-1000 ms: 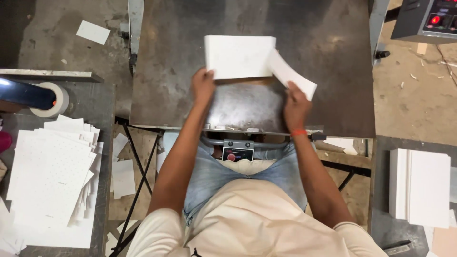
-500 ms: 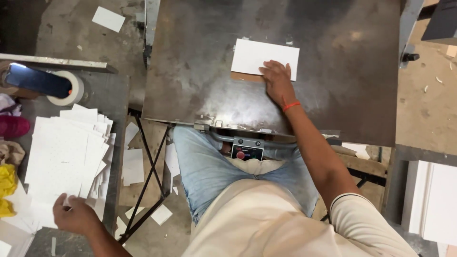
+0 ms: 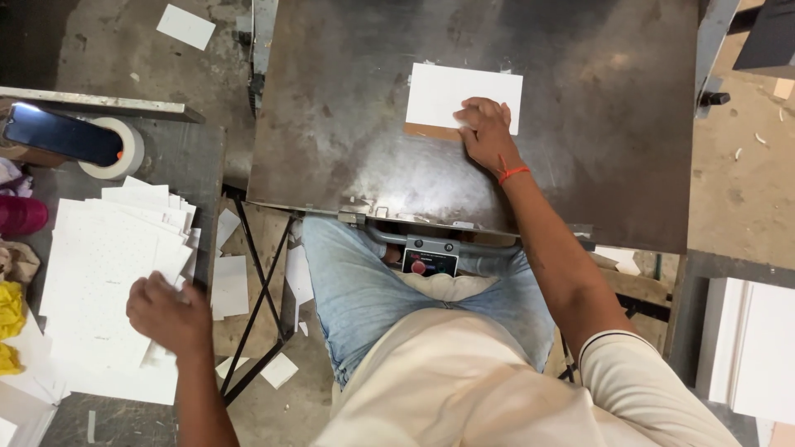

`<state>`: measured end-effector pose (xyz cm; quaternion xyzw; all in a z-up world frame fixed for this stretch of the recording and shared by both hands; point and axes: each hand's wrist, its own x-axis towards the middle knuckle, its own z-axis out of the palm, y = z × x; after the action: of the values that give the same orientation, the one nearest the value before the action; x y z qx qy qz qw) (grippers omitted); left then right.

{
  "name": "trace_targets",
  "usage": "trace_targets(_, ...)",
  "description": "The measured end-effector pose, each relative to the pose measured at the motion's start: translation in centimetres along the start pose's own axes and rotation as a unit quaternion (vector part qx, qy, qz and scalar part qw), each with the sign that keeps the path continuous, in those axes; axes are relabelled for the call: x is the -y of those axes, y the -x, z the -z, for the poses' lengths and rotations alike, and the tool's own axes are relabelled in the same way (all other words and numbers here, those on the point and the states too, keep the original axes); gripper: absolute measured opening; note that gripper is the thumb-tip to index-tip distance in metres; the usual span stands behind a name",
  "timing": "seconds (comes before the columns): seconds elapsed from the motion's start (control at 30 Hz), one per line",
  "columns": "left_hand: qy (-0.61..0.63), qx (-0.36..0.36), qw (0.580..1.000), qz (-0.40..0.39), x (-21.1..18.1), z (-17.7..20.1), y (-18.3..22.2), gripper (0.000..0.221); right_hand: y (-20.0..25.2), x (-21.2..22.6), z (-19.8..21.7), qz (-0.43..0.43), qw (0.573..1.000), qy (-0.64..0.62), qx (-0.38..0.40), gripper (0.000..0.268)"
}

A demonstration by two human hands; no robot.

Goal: Manually feed and retrieve paper products into an industrial press or folding machine.

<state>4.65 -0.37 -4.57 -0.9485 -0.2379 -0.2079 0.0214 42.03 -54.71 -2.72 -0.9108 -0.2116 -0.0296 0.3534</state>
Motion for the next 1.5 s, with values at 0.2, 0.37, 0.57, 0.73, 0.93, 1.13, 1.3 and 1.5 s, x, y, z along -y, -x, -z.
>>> trace_targets(0.2,-0.105,-0.019,0.994,0.004,-3.5,0.4,0.2,0.056,-2.0,-1.0,-2.1,-0.115,0.993,0.005,-0.035,0.007)
trace_targets(0.37,-0.084,-0.043,0.995,0.038,-4.2,0.0,-0.1,0.051,-3.5,2.5,-0.1,-0.149,0.987,0.06,0.011,0.009)
trace_targets(0.57,-0.056,-0.045,0.996,0.061,-2.3,-0.8,0.0,0.036,-3.6,2.9,0.7,-0.102,0.985,0.123,0.058,0.011)
trace_targets(0.73,-0.05,-0.064,0.996,0.043,-2.0,-0.2,0.4,0.037,0.0,1.2,-0.5,-0.053,0.989,0.129,0.039,0.016)
trace_targets(0.93,-0.071,-0.065,0.994,0.054,-2.3,-0.6,0.3,0.036,14.0,-1.8,11.0,-0.005,0.977,0.097,-0.192,0.017)
trace_targets(1.13,-0.089,-0.085,0.991,0.048,-1.5,-1.9,0.3,0.032,36.2,-16.5,28.1,-0.251,0.861,0.283,-0.341,0.032)
trace_targets(1.3,-0.081,-0.072,0.992,0.063,-1.4,-1.9,0.8,0.03,42.9,-14.1,23.9,-0.548,0.754,0.296,-0.212,0.085)
trace_targets(1.5,-0.073,-0.079,0.992,0.071,-1.0,-2.9,1.0,0.031,43.8,-13.3,22.1,-0.529,0.75,0.352,-0.185,0.073)
